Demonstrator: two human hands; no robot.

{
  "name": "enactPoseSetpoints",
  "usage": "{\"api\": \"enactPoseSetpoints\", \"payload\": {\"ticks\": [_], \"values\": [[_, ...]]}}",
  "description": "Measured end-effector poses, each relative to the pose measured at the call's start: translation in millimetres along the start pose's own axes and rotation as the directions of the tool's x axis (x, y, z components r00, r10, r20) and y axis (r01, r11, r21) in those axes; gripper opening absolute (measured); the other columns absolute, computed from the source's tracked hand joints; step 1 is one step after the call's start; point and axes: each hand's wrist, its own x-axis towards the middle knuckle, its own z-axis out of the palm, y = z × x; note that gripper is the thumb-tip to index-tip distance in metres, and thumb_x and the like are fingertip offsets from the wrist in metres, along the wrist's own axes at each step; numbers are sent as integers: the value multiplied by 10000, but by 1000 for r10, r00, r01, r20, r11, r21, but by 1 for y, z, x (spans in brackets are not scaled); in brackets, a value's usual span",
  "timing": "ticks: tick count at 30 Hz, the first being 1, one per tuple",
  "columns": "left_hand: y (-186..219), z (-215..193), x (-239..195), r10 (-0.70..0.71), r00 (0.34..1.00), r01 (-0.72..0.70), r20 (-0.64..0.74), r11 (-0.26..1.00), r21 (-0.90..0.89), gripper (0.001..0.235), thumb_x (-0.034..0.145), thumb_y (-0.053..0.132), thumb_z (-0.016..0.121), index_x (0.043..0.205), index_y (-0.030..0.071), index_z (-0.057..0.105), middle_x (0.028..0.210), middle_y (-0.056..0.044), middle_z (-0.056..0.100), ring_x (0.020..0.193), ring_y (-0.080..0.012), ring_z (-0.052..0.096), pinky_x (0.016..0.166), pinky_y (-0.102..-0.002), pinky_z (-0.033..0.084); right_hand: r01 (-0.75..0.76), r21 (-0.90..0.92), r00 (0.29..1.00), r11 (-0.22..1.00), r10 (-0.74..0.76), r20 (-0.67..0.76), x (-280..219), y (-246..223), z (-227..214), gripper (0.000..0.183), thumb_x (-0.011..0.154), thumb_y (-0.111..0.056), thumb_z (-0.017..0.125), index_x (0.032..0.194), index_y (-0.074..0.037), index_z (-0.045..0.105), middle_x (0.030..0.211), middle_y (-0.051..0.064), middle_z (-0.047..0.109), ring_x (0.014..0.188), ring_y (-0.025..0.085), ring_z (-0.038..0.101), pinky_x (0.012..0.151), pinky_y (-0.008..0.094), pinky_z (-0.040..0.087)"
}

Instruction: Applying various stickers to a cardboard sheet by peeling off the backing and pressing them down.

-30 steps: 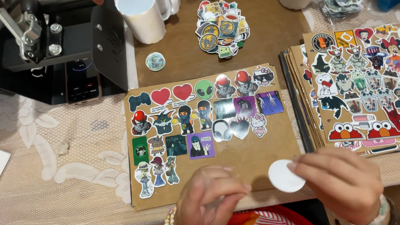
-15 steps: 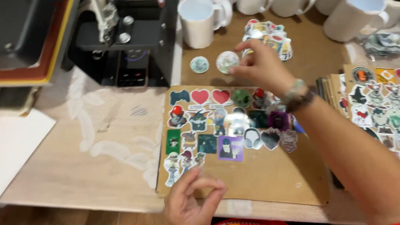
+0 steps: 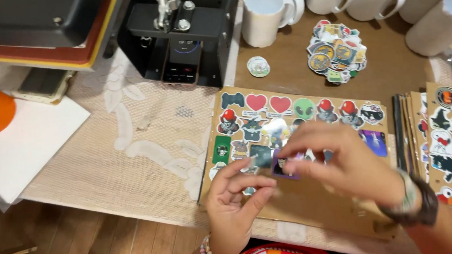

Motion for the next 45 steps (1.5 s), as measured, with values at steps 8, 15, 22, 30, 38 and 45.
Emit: {"api": "enactPoseSetpoints", "payload": {"ticks": [8, 15, 22, 30, 38, 45], "values": [[8, 24, -1, -79, 989, 66, 123, 992, 105, 512, 874, 5, 731, 1332, 5, 504, 946, -110, 779, 947, -180, 728, 926, -303, 549, 61, -175, 996, 983, -72, -59, -54, 2, 8, 140, 908, -178, 670, 1016, -116, 735, 904, 35, 684, 804, 182, 643, 710, 302, 508], [-1, 28, -5, -177, 977, 160, 117, 977, 142, 580, 850, 4, 752, 1376, 21, 508, 912, -67, 775, 915, -141, 710, 886, -267, 546, 124, -175, 988, 977, -139, -74, -67, 3, 11, 130, 918, -186, 666, 1009, -115, 728, 910, 29, 703, 801, 192, 631, 734, 315, 506], [-7, 34, -10, -303, 949, 306, 85, 952, -30, 665, 798, -30, 779, 1404, -19, 505, 909, -154, 799, 838, -147, 761, 817, -279, 617, 187, -299, 957, 936, -242, -160, -83, 4, 20, 117, 950, -124, 572, 967, -62, 671, 871, 67, 644, 729, 245, 586, 670, 351, 490], [-3, 32, -7, -497, 861, 506, 106, 857, -98, 565, 830, 104, 727, 1367, 5, 583, 1181, -284, 742, 933, -316, 779, 860, -388, 635, 89, -590, 819, 803, -396, -415, -98, 10, 37, 104, 923, -77, 645, 982, -42, 724, 908, 81, 667, 794, 251, 615, 778, 359, 544], [-7, 34, -12, -475, 872, 488, 116, 857, -167, 428, 854, 56, 714, 1257, -78, 667, 1039, -247, 771, 832, -246, 750, 778, -337, 641, 139, -791, 823, 595, -514, -242, -91, 16, 40, 231, 975, -174, 661, 1168, -61, 717, 1026, 63, 672, 899, 234, 579, 771, 352, 554], [8, 31, -5, -307, 918, 339, 250, 935, -99, 110, 918, 63, 671, 1004, 15, 623, 1119, -241, 720, 991, -244, 721, 829, -309, 618, -24, 243, 825, 970, 156, -543, -111, 22, 25, 222, 1007, -239, 554, 1067, -92, 709, 1063, 72, 624, 1080, 226, 567, 978, 356, 497]]}}
